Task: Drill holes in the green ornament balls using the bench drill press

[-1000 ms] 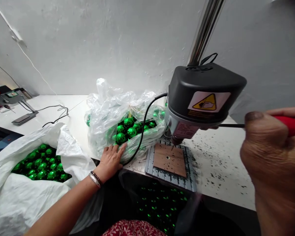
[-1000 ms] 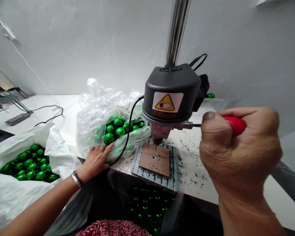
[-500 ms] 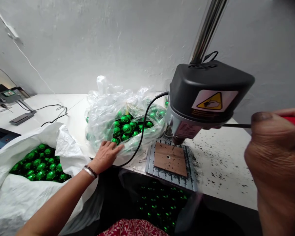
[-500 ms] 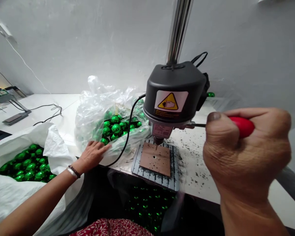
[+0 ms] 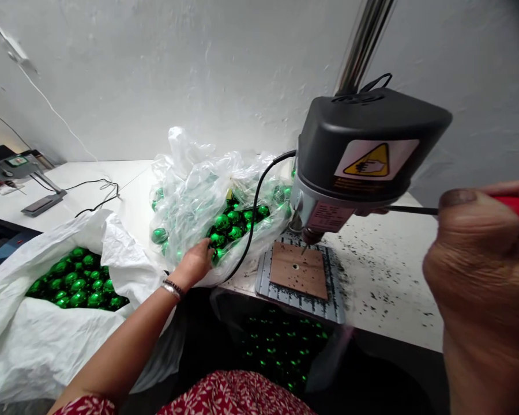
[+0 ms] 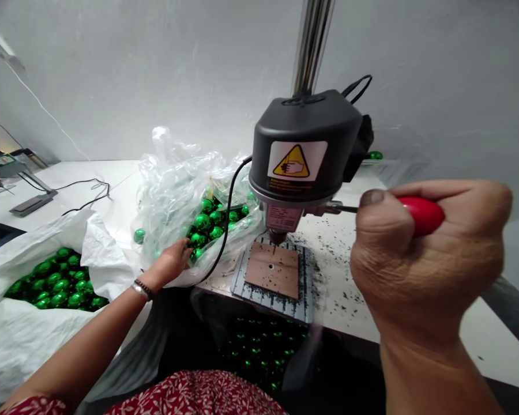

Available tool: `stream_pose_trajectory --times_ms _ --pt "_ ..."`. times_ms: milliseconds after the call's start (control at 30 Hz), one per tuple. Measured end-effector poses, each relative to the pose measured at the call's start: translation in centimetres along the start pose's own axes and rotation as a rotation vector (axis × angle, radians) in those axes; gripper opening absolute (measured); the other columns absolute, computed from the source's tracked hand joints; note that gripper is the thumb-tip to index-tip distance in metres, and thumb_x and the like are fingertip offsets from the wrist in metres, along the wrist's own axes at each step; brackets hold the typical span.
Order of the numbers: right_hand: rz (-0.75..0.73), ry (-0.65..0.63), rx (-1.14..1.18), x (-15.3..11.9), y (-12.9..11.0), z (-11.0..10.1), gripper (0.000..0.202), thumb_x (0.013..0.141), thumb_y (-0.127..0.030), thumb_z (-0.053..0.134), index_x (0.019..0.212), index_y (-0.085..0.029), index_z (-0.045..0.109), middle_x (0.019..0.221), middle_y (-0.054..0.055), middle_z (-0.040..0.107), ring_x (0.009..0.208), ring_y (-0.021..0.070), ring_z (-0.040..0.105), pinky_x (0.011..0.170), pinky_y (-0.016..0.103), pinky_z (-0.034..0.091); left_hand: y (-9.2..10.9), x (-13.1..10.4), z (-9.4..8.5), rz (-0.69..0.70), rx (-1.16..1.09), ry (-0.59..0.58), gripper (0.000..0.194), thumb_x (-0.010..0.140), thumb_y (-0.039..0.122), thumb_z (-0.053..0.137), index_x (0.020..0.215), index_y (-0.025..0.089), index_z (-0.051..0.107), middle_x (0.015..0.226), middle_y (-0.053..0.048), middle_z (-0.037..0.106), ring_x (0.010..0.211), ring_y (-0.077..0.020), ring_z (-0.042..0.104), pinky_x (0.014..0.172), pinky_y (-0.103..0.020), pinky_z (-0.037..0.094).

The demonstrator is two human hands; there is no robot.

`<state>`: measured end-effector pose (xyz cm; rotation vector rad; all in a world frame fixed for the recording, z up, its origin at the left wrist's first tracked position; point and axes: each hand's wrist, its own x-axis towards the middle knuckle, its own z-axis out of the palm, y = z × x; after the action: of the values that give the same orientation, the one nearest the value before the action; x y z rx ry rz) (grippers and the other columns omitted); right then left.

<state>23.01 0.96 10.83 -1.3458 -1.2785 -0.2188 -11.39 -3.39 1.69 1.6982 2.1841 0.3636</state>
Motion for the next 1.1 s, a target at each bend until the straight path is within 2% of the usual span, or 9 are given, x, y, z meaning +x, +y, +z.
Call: stream_pose_trajectory --times_ms 100,200,267,400,467,567,700,900,1100 --pt "0.035 -0.012 0.019 0.4 -0.3 0.0 0.035 0.091 -0.052 0.05 0.095 -0.018 0.058 0.1 0.007 0.065 0.084 0.0139 0.058 0.076 0.036 0.045 0.6 1.3 0.0 0.078 0.036 -0.166 0.053 0.096 0.033 0.057 0.146 0.016 0.061 0.141 -0.018 0.071 0.128 -0.0333 0.068 0.109 -0.041 0.051" --pt "-0.014 -0.011 0.009 0.8 -0.5 -0.1 0.034 0.088 -0.05 0.053 0.089 -0.017 0.056 0.093 0.005 0.063 0.078 0.0107 0.056 0.07 0.031 0.045 0.8 1.5 0.4 0.09 0.009 -0.291 0.06 0.09 0.034 0.064 0.149 0.022 0.06 0.142 -0.012 0.071 0.13 -0.0342 0.066 0.11 -0.041 0.05" --pt "-0.061 0.02 0.0 1.0 -0.6 -0.2 0.034 0.088 -0.05 0.054 0.086 -0.016 0.056 0.089 0.004 0.062 0.074 0.0091 0.055 0.066 0.029 0.044 0.6 1.2 0.6 0.068 -0.059 -0.24 0.062 0.084 0.033 0.067 0.145 0.021 0.062 0.133 -0.012 0.075 0.123 -0.0338 0.069 0.107 -0.041 0.053" --pt "-0.144 0.035 0.009 1.2 -0.6 0.0 0.034 0.09 -0.049 0.054 0.086 -0.016 0.056 0.086 0.003 0.061 0.072 0.0078 0.054 0.065 0.027 0.045 0.5 0.0 -0.3 0.072 -0.348 0.064 0.063 0.074 0.037 0.074 0.134 0.017 0.065 0.123 -0.011 0.073 0.115 -0.031 0.067 0.105 -0.043 0.052" --pt "-0.153 0.073 0.011 1.0 -0.5 0.3 0.033 0.091 -0.049 0.054 0.087 -0.016 0.056 0.086 0.003 0.061 0.072 0.0074 0.054 0.066 0.027 0.045 0.8 -0.9 -1.2 0.118 -0.587 0.1 0.062 0.072 0.043 0.077 0.128 0.019 0.065 0.115 -0.008 0.072 0.109 -0.0282 0.066 0.1 -0.042 0.054" --pt "-0.144 0.129 0.035 0.7 -0.5 0.7 0.033 0.09 -0.049 0.053 0.085 -0.016 0.056 0.086 0.003 0.062 0.072 0.0071 0.055 0.065 0.025 0.045 1.9 -2.2 -1.9 0.169 -1.02 -0.017 0.06 0.072 0.048 0.081 0.123 0.021 0.065 0.104 -0.004 0.07 0.097 -0.0226 0.066 0.086 -0.035 0.056" --pt "-0.119 0.082 0.096 1.0 -1.1 0.5 0.03 0.09 -0.046 0.054 0.087 -0.016 0.055 0.083 0.001 0.059 0.071 0.0065 0.054 0.064 0.024 0.044 4.2 -3.6 -0.6 0.1 -1.397 -0.321 0.071 0.069 0.041 0.088 0.133 0.026 0.06 0.108 -0.005 0.071 0.089 -0.0203 0.069 0.079 -0.033 0.058" --pt "0.176 -0.216 -0.013 4.8 -4.5 -0.4 0.017 0.094 -0.031 0.056 0.09 -0.016 0.051 0.073 -0.005 0.045 0.066 0.0036 0.036 0.073 0.024 0.036 7.2 -3.7 2.2 0.0 -1.462 -0.558 0.07 0.068 0.032 0.093 0.13 0.023 0.063 0.107 -0.006 0.074 0.092 -0.0231 0.075 0.095 -0.044 0.059" --pt "0.266 -0.313 -0.022 7.8 -6.2 0.5 0.024 0.097 -0.027 0.052 0.078 -0.016 0.042 0.067 -0.007 0.037 0.069 0.0038 0.028 0.085 0.028 0.033 9.1 -2.6 4.1 -0.198 -1.482 -0.531 0.051 0.066 0.047 0.095 0.098 0.018 0.069 0.091 -0.005 0.075 0.075 -0.0159 0.072 0.068 -0.026 0.058"
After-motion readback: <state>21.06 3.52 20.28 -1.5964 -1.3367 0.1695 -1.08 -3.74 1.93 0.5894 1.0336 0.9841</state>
